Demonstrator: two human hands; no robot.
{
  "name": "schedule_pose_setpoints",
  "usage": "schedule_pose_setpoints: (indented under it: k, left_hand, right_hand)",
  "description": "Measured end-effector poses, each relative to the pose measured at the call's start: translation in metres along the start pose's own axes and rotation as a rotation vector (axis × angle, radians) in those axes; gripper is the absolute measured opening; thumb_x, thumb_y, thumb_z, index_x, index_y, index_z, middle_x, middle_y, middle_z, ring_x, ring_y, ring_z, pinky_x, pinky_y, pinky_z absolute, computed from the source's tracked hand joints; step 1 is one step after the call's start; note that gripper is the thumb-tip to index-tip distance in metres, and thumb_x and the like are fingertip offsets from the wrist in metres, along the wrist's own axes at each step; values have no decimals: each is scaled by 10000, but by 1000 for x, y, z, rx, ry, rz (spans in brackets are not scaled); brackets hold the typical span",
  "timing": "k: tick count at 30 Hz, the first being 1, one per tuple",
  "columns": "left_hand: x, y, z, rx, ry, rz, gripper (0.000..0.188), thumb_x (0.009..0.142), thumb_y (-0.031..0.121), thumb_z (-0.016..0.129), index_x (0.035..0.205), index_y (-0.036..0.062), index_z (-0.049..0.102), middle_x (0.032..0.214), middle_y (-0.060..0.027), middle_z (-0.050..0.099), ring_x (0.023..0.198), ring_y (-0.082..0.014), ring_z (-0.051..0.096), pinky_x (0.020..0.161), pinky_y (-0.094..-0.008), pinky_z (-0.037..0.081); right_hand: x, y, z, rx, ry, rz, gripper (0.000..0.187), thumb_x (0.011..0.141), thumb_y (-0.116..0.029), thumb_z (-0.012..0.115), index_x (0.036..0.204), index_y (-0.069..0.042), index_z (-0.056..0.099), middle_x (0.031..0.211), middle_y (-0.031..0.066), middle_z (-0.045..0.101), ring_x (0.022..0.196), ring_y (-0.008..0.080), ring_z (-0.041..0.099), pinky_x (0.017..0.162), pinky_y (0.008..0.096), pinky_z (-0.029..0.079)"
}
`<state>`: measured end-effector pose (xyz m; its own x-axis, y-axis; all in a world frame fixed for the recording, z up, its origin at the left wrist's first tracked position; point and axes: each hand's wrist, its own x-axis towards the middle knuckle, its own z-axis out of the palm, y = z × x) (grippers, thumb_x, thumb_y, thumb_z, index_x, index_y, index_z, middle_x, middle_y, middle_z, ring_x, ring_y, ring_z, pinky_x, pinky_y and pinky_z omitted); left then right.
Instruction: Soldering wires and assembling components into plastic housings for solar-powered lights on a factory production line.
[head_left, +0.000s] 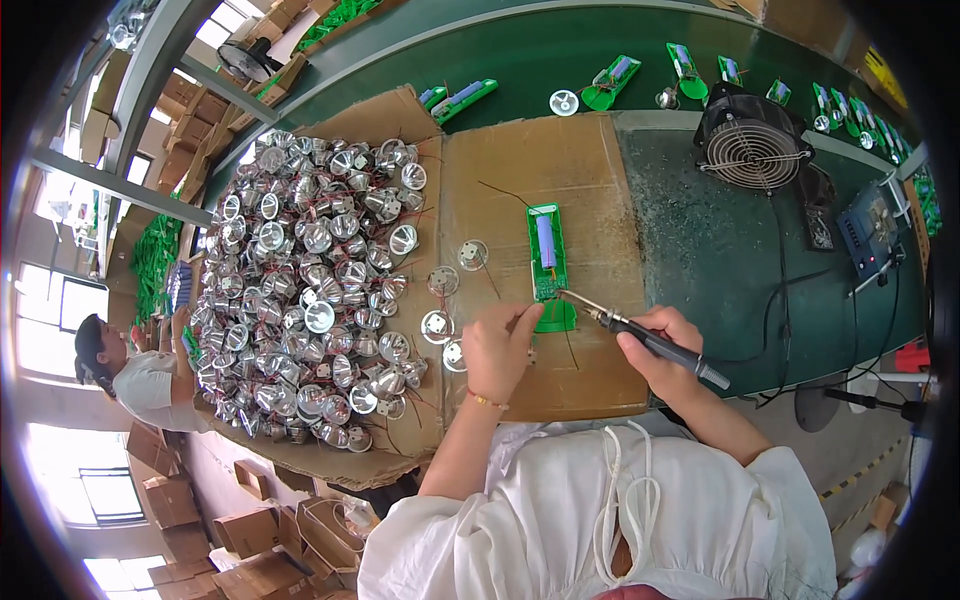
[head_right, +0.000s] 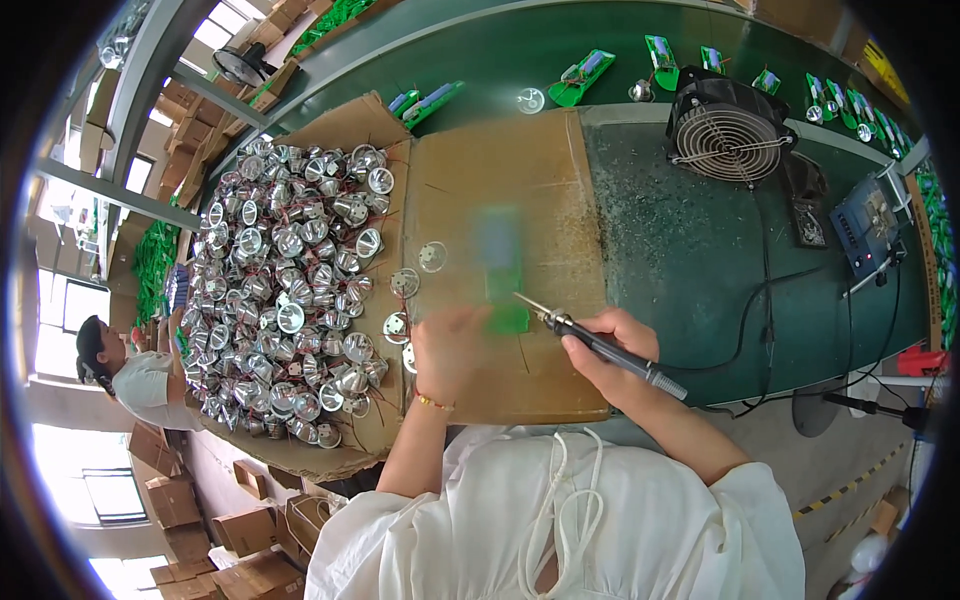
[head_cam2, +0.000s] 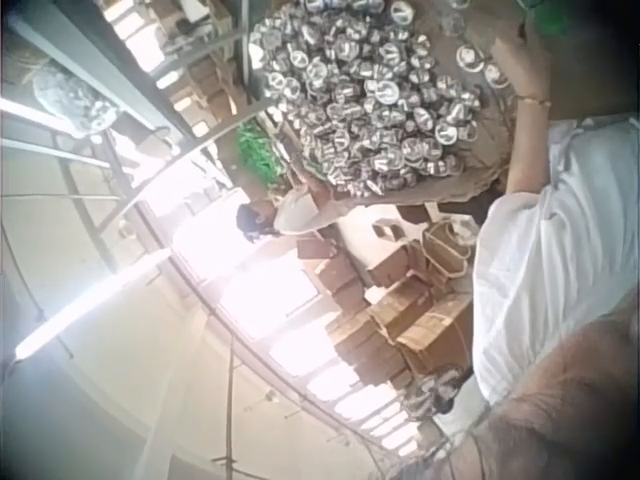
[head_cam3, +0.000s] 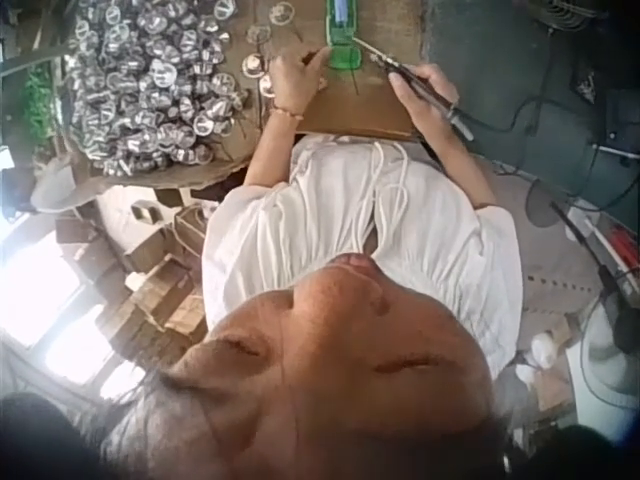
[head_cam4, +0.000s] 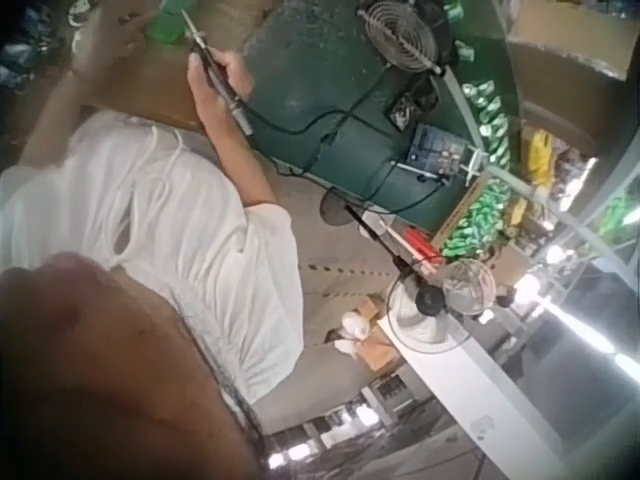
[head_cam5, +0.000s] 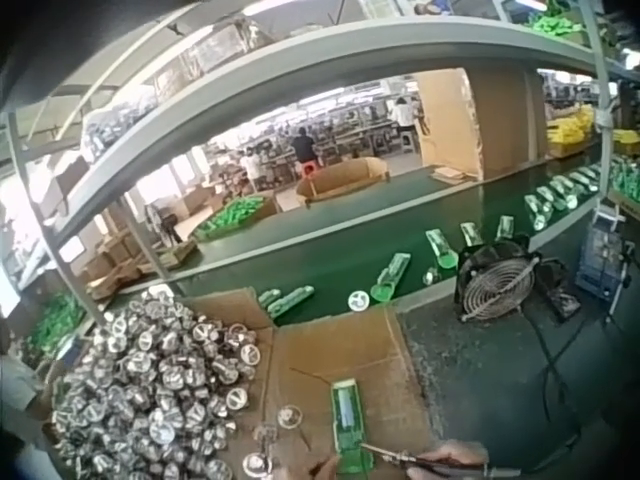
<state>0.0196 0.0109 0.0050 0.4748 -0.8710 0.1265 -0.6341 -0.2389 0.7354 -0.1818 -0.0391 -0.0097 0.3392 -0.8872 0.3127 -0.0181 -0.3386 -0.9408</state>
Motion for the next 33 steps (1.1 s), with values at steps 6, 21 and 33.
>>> schedule_pose_setpoints:
  k: [6,21,33]
  left_hand:
    - [6,-8,7,86,66,212,145,739,161,675,674,37,634,701,-89,579,666,-263,542,583,-357,429]
    - [9,-7,11,61,54,196,170,726,144,675,624,32,597,672,-84,575,652,-264,539,579,-365,416]
    - [10,-2,10,47,68,146,190,734,154,669,614,25,598,635,-98,577,571,-271,561,525,-360,433]
  right_hand:
    - [1,4,6,-27,116,-33,188,739,-95,693,748,-4,529,611,27,568,520,51,495,469,201,384]
    - [-3,5,11,31,188,62,180,762,-93,680,756,-15,519,626,4,548,545,31,456,489,192,373]
    - [3,6,13,66,129,95,168,780,-99,662,777,-12,518,640,21,563,567,48,488,516,203,390]
